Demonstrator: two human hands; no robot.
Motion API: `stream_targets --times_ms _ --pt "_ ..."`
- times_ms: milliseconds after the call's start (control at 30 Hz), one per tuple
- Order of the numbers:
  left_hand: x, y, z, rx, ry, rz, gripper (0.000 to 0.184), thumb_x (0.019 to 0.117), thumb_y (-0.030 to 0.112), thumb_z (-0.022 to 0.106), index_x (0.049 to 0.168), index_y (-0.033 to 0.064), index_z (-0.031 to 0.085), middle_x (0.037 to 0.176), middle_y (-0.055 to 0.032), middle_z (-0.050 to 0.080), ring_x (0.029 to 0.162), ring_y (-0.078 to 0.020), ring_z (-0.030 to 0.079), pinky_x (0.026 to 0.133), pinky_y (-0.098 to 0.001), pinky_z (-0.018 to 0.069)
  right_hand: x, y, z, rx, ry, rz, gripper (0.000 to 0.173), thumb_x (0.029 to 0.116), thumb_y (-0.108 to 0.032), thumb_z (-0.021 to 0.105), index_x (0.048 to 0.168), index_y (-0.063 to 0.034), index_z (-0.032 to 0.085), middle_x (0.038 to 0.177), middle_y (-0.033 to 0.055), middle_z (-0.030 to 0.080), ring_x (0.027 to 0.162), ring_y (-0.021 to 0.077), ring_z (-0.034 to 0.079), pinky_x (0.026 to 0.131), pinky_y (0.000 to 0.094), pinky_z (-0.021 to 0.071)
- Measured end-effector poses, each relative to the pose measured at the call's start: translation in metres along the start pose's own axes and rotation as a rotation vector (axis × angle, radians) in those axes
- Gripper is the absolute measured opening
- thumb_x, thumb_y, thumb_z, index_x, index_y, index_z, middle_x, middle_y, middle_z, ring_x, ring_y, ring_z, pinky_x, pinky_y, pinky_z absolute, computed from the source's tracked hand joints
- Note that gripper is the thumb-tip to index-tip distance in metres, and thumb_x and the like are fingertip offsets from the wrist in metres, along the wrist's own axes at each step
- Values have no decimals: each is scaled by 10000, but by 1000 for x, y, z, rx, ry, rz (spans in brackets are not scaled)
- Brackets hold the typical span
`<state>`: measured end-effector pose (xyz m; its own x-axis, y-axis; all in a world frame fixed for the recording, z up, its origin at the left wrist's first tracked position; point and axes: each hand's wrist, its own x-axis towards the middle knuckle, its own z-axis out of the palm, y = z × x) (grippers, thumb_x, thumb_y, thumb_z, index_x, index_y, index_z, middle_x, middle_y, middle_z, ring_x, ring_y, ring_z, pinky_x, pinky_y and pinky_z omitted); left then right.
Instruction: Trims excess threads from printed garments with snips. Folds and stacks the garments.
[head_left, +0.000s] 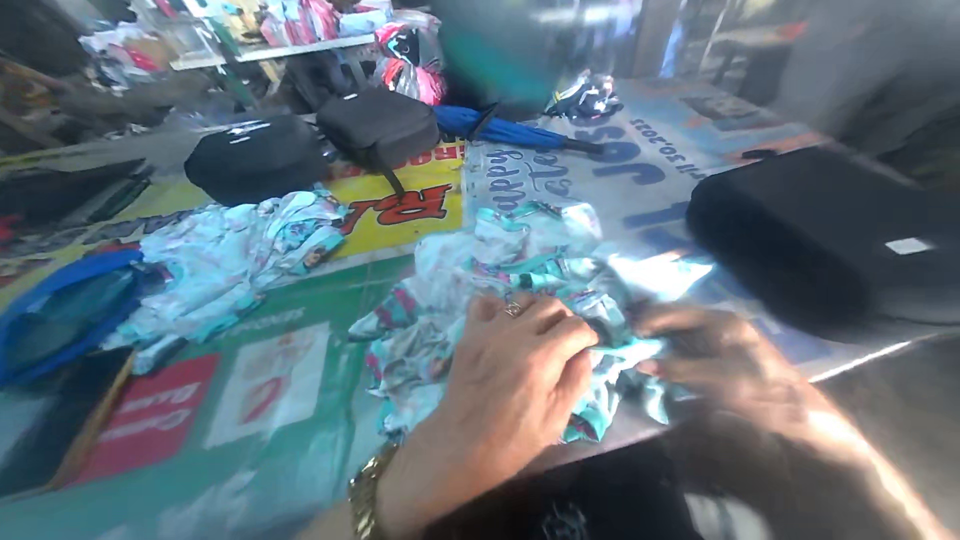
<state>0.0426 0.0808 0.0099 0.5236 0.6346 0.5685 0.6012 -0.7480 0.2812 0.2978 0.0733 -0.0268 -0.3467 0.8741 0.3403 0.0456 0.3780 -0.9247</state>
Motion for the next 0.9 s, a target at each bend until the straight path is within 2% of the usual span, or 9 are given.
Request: stream_targets --times_ms 200,333,400,467,533,600,733,833,900 --pt "-12 0 -3 -550 -153 76 225 1036 199 518 1016 59 694 1022 -47 703 1032 -102 640 923 -306 510 -22 -3 -8 -39 -84 -125 158 981 -219 696 1008 -66 722 949 -57 681 840 -35 605 724 122 506" --pt "-36 11 19 -100 -300 160 233 1011 302 544 1006 138 710 976 -29 721 959 -182 690 857 -395 533 -26 -1 -3 -479 70 25 402 973 -442 655 1210 -119 685 957 -59 705 775 -28 638 680 161 559" --pt "-46 20 31 135 -269 148 339 1029 419 499 982 148 698 936 -37 693 905 -214 685 806 -397 541 -20 5 4 -784 102 136 533 926 -557 639 1312 -189 654 965 -17 735 793 92 694 701 348 590" --pt "-48 26 37 229 -213 95 429 1046 483 438 970 156 703 898 -29 683 847 -207 674 782 -384 527 -10 9 12 -912 75 108 415 876 -376 695 1234 -165 684 911 55 742 773 235 724 649 506 577" --pt "-47 31 43 275 -164 68 451 1047 515 409 1030 186 717 860 -5 683 740 -190 649 729 -388 497 2 7 14 -973 98 38 260 815 -207 707 1067 -149 707 808 54 715 709 260 712 585 523 557" --pt "-44 35 46 276 -125 54 427 1048 491 416 1139 203 718 858 11 696 710 -181 641 720 -395 483 19 -4 8 -928 180 -19 249 808 -131 709 1057 -133 707 759 43 688 653 235 677 550 495 534" --pt "-33 39 41 -160 -55 -173 426 1055 405 489 1273 100 691 918 -18 739 761 -117 679 694 -328 555 59 -12 0 -872 282 -165 294 842 -68 720 1130 -99 671 860 54 707 701 213 681 586 467 551" --pt "-22 37 39 -693 -21 -402 338 1058 254 518 1239 10 666 1083 -32 655 964 -38 620 856 -213 536 78 13 8 -933 165 -163 253 860 -71 735 1107 -88 682 895 115 713 708 311 701 576 549 559" --pt "-16 42 37 -896 -33 -529 378 1057 170 505 1348 -58 582 1260 -101 654 1116 -55 634 969 -224 529 80 24 8 -934 68 -70 247 884 -74 729 1127 -85 684 951 148 710 742 359 701 598 593 549"
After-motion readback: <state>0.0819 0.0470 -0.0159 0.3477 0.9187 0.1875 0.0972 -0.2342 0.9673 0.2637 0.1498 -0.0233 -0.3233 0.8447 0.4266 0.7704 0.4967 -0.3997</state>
